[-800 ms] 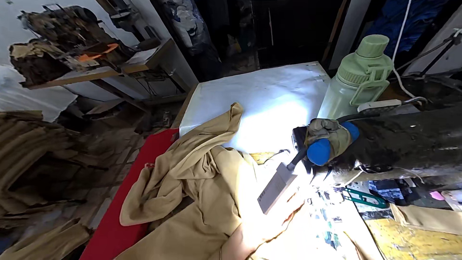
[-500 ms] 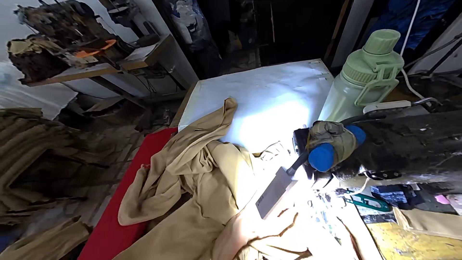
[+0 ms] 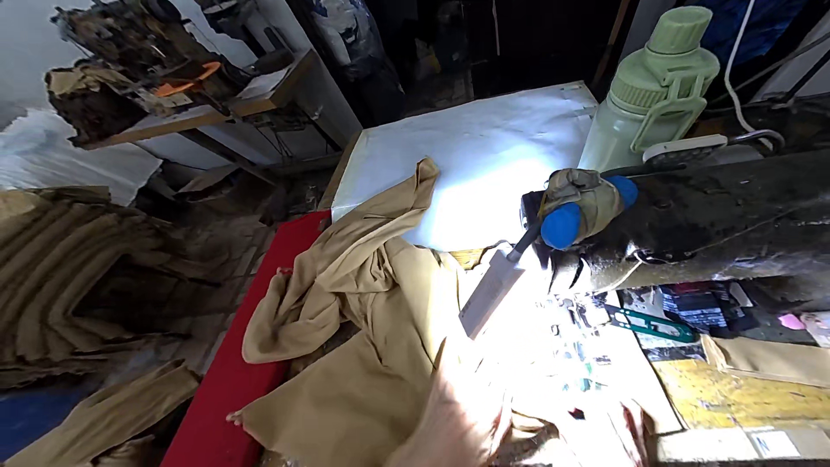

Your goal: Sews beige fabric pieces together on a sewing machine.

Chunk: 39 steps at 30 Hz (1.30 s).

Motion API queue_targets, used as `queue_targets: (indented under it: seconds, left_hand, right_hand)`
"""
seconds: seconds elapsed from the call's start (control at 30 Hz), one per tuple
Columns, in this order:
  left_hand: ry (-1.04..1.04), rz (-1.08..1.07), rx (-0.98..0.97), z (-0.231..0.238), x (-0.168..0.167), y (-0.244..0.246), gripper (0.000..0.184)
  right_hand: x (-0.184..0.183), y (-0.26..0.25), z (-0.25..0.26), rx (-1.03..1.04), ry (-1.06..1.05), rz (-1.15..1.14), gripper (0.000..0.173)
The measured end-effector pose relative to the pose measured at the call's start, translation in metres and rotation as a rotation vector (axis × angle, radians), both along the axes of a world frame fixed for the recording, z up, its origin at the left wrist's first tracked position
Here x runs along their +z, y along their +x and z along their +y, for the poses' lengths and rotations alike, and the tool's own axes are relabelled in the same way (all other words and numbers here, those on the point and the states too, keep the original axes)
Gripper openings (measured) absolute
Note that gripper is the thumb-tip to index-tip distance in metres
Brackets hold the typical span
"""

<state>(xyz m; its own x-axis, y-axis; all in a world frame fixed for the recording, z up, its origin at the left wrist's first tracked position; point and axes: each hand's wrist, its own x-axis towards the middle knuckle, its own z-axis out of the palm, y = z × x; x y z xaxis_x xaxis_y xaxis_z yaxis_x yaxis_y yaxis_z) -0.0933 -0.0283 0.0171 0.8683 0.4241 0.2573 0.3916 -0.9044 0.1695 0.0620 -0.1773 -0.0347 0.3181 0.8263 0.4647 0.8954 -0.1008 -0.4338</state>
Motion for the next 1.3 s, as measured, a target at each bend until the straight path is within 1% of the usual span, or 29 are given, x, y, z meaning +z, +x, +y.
queue_targets:
  seconds: [0.07, 0.13, 0.23, 0.3, 0.33, 0.4, 0.5, 0.57, 0.67, 0.73, 0.8, 0.9, 1.0, 1.07, 1.17, 1.23, 1.3]
  left_hand:
    - [0.02, -0.061, -0.029, 0.0, 0.002, 0.0, 0.027]
    - [-0.024, -0.117, -0.036, 0.003, 0.0, 0.008, 0.023]
    - [-0.128, -0.074, 0.025, 0.012, -0.001, 0.044, 0.029]
    - [-0.109, -0.071, 0.011, 0.025, -0.009, 0.063, 0.033]
    - [-0.112, -0.073, 0.0, 0.031, -0.014, 0.068, 0.032]
    - [-0.187, -0.092, -0.04, 0.04, -0.025, 0.07, 0.029]
    - [-0.346, -0.086, -0.173, 0.048, -0.032, 0.065, 0.025]
    - [-0.431, -0.071, -0.22, 0.045, -0.033, 0.054, 0.027]
    - [-0.512, -0.129, -0.253, 0.033, -0.037, 0.042, 0.023]
    - [-0.478, -0.164, -0.285, 0.029, -0.04, 0.039, 0.021]
    - [-0.359, -0.203, -0.315, 0.027, -0.043, 0.041, 0.02]
    - [-0.221, -0.197, -0.359, 0.026, -0.044, 0.044, 0.02]
    - [-0.242, -0.206, -0.31, 0.023, -0.045, 0.045, 0.02]
    - [-0.286, -0.206, -0.323, 0.023, -0.045, 0.047, 0.021]
    - [-0.29, -0.181, -0.374, 0.025, -0.044, 0.049, 0.021]
    - [-0.267, -0.169, -0.364, 0.021, -0.04, 0.048, 0.02]
    - [-0.274, -0.161, -0.363, 0.015, -0.036, 0.041, 0.025]
  right_hand:
    - [-0.001, -0.002, 0.0, -0.023, 0.015, -0.014, 0.023]
    - [0.001, -0.002, 0.001, -0.028, 0.026, -0.01, 0.023]
    - [0.005, -0.001, 0.002, -0.048, 0.021, -0.018, 0.024]
    - [0.001, -0.001, 0.003, -0.058, 0.025, -0.038, 0.024]
    - [-0.003, -0.001, 0.003, -0.063, 0.033, -0.047, 0.024]
    - [-0.002, 0.0, 0.004, -0.069, 0.039, -0.079, 0.023]
    - [-0.003, 0.0, 0.003, -0.057, 0.025, -0.046, 0.022]
    - [-0.002, 0.0, 0.002, -0.053, 0.019, -0.041, 0.023]
    - [0.0, 0.0, 0.003, -0.06, 0.024, -0.037, 0.025]
    - [0.0, -0.001, 0.003, -0.071, 0.02, -0.046, 0.024]
    - [-0.002, 0.0, 0.003, -0.067, 0.017, -0.042, 0.024]
    - [-0.007, 0.001, 0.004, -0.048, 0.026, -0.024, 0.022]
    - [-0.006, 0.001, 0.005, -0.05, 0.019, -0.035, 0.021]
    - [-0.007, 0.0, 0.005, -0.054, 0.02, -0.031, 0.021]
    - [-0.009, 0.0, 0.004, -0.056, 0.026, -0.035, 0.022]
    - [-0.008, 0.001, 0.004, -0.052, 0.028, -0.043, 0.022]
    - [-0.009, 0.001, 0.005, -0.05, 0.035, -0.054, 0.022]
